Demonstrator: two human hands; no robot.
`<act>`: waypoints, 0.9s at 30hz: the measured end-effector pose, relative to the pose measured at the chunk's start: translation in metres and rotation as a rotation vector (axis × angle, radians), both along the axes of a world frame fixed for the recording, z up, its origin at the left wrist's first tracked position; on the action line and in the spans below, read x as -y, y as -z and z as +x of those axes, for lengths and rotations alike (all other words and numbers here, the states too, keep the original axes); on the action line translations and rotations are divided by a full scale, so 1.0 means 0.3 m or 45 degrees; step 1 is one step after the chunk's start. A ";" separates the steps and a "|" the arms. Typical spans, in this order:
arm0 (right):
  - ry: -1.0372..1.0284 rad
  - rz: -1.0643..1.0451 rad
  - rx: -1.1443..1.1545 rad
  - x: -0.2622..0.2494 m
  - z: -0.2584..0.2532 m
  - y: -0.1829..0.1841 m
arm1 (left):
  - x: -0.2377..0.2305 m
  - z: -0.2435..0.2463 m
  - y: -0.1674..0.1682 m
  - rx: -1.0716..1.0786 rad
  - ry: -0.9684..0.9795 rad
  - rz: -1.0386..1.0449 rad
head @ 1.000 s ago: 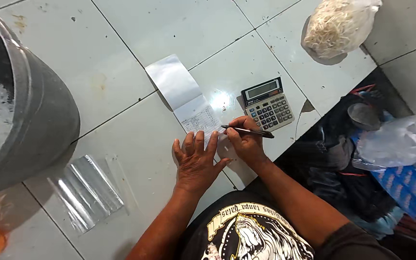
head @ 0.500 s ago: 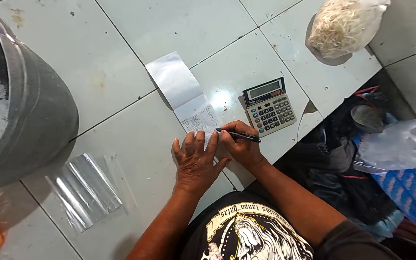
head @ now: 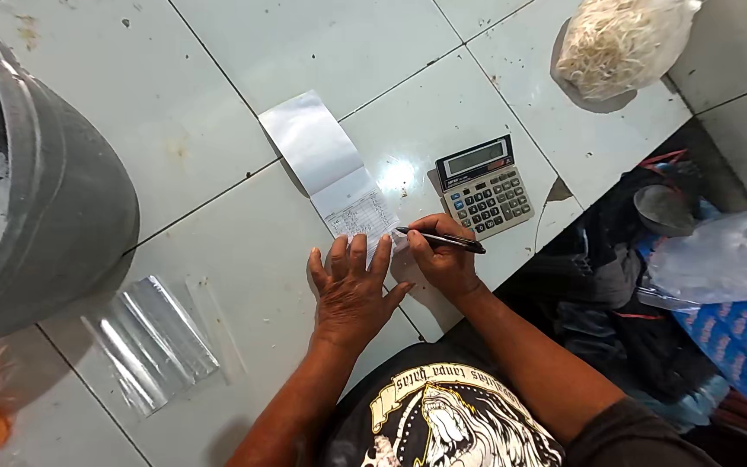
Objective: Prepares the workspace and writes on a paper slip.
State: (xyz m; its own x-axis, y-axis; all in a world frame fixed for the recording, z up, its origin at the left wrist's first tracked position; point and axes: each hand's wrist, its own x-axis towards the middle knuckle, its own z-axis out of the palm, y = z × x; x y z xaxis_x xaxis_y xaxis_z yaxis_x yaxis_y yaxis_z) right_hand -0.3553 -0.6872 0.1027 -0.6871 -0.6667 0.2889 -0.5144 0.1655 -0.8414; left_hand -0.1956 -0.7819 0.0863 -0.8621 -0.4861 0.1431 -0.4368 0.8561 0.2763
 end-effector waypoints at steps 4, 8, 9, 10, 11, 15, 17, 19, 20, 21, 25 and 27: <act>-0.036 0.055 -0.001 0.013 0.002 0.003 | -0.001 -0.002 -0.003 0.017 -0.001 -0.006; -0.053 0.136 -0.060 0.013 -0.003 0.003 | -0.002 -0.003 -0.004 0.041 0.000 -0.003; -0.053 0.138 -0.068 0.010 -0.005 0.001 | -0.002 -0.003 -0.005 0.040 0.000 -0.003; -0.052 0.141 -0.077 0.007 -0.006 0.001 | -0.001 -0.003 -0.005 0.035 0.000 -0.005; -0.050 0.146 -0.081 0.003 -0.007 0.000 | -0.001 -0.003 -0.004 0.028 -0.002 -0.008; -0.027 0.100 -0.040 -0.016 -0.006 -0.001 | -0.002 -0.001 0.005 0.014 -0.008 -0.011; -0.014 0.044 -0.011 -0.031 -0.005 -0.001 | -0.001 0.000 0.004 0.003 -0.002 -0.005; -0.008 0.008 0.016 -0.040 0.000 -0.002 | 0.001 0.004 0.000 -0.004 0.006 0.007; -0.011 0.003 0.031 -0.042 0.001 -0.004 | 0.001 0.005 -0.002 -0.007 0.011 0.015; -0.021 0.004 0.046 -0.042 0.003 -0.007 | 0.000 0.005 -0.002 -0.021 0.017 0.022; -0.035 0.045 0.060 -0.025 0.011 -0.010 | 0.000 0.004 -0.003 -0.020 0.022 0.016; -0.038 0.071 0.049 -0.019 0.012 -0.004 | 0.000 0.006 0.000 -0.034 0.021 0.011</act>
